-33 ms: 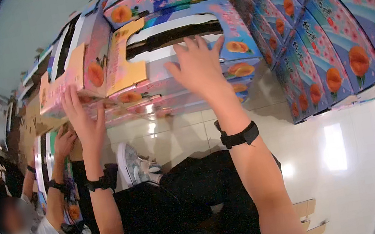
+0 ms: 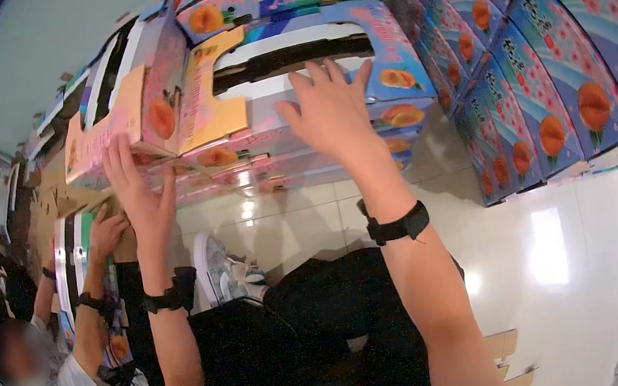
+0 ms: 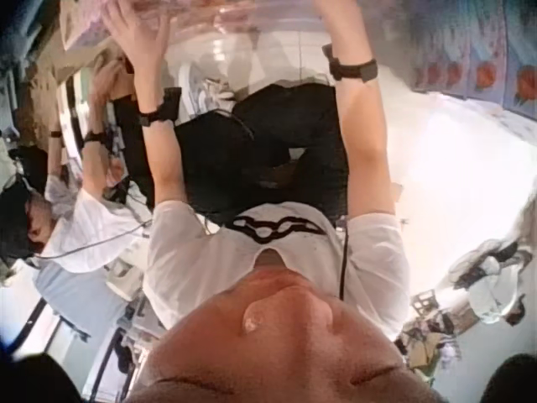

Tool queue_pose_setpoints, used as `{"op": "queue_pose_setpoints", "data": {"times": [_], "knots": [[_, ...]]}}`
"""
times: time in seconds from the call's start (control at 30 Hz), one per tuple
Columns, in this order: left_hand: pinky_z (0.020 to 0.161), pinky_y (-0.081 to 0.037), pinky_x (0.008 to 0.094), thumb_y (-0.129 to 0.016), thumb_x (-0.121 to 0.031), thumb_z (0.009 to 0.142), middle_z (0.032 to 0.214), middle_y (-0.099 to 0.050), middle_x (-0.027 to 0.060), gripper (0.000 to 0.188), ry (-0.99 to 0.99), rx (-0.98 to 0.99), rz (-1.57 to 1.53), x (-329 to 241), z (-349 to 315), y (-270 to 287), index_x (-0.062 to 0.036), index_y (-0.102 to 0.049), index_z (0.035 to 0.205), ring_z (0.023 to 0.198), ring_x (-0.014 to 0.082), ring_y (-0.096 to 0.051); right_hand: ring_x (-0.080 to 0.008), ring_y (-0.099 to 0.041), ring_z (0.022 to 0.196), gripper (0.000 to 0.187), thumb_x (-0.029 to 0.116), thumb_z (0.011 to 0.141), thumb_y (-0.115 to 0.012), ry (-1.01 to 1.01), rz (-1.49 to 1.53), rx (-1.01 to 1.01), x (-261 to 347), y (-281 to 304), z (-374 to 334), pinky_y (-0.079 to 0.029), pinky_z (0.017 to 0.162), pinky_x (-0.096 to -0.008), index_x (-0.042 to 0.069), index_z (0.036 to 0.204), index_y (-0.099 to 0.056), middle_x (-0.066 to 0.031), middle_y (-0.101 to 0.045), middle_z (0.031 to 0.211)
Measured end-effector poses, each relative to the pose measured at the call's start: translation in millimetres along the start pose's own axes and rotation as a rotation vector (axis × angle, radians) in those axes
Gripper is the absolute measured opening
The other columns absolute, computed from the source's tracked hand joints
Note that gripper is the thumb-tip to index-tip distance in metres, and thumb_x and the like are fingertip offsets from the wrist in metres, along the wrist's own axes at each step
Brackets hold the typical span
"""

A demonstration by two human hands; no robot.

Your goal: Assembling and stacking cardboard fruit boxes.

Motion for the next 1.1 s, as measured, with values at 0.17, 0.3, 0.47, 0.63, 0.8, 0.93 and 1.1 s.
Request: {"op": "queue_pose_setpoints", "data": {"times": [0.17,0.3,0.47,0.63,0.8,0.93,1.1], "knots": [[0.12,-0.027,0.0571,-0.075,-0.011,0.077,0.16,-0.035,0.0225,0.09,0.04,-0.027,-0.044,5,-3,8,-0.0049,-0.035,0.157,0.149,0.049,-0.027,-0.0387,-0.043,0.143,0.055,0.047,0.103,-0.049,0.114,-0.107,-0.071,18,-11,-3,-0.02,0.111,-0.0805,0.01,0.144,-0.055,-0.0183,-0.051,0.15],[0.123,-0.023,0.0556,-0.075,-0.014,0.081,0.16,-0.034,0.0216,0.087,0.061,0.0,-0.081,6,-3,8,-0.0039,-0.034,0.157,0.151,0.0471,-0.024,-0.0379,-0.041,0.144,0.057,0.049,0.105,-0.044,0.124,-0.146,-0.022,16,-16,0,-0.02,0.112,-0.0782,0.011,0.146,-0.054,-0.0177,-0.049,0.153],[0.119,-0.027,0.0584,-0.074,-0.017,0.081,0.161,-0.035,0.0172,0.084,0.116,-0.007,-0.086,12,-7,6,-0.0081,-0.037,0.156,0.151,0.0458,-0.026,-0.0379,-0.04,0.145,0.06,0.051,0.105,-0.042,0.103,-0.178,-0.006,12,-20,-2,-0.02,0.115,-0.0744,0.011,0.148,-0.052,-0.0167,-0.047,0.155],[0.116,-0.029,0.0607,-0.074,-0.018,0.08,0.161,-0.036,0.0148,0.084,0.109,-0.03,-0.114,10,-7,7,-0.0112,-0.038,0.156,0.151,0.0455,-0.026,-0.0367,-0.042,0.144,0.059,0.051,0.104,-0.043,0.089,-0.161,0.012,15,-17,-2,-0.021,0.115,-0.0741,0.011,0.146,-0.054,-0.0164,-0.049,0.152],[0.118,-0.028,0.0588,-0.075,-0.016,0.079,0.159,-0.037,0.0164,0.085,0.067,-0.062,-0.09,10,-7,6,-0.0103,-0.038,0.155,0.15,0.045,-0.027,-0.0346,-0.043,0.143,0.058,0.05,0.104,-0.043,0.068,-0.15,0.021,15,-19,-1,-0.022,0.115,-0.0734,0.012,0.145,-0.055,-0.0155,-0.05,0.151],[0.118,-0.028,0.058,-0.075,-0.015,0.079,0.159,-0.037,0.0165,0.084,0.072,-0.091,-0.081,8,-5,9,-0.0091,-0.038,0.155,0.15,0.0448,-0.028,-0.0342,-0.042,0.143,0.058,0.051,0.103,-0.044,0.067,-0.155,0.004,16,-16,0,-0.022,0.116,-0.0722,0.013,0.145,-0.056,-0.0149,-0.051,0.15],[0.117,-0.029,0.0585,-0.076,-0.015,0.078,0.159,-0.038,0.0163,0.085,0.062,-0.087,-0.086,7,-3,7,-0.0086,-0.039,0.154,0.149,0.0447,-0.028,-0.0337,-0.043,0.143,0.059,0.053,0.103,-0.044,0.048,-0.146,0.001,12,-17,1,-0.022,0.116,-0.0713,0.013,0.144,-0.056,-0.0143,-0.052,0.15]]}}
Point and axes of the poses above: each hand's wrist, its own z-axis towards the middle knuckle, its own y-axis out of the back of the hand, x = y × z, the point moved 10 cm from there along z, towards the middle knuckle
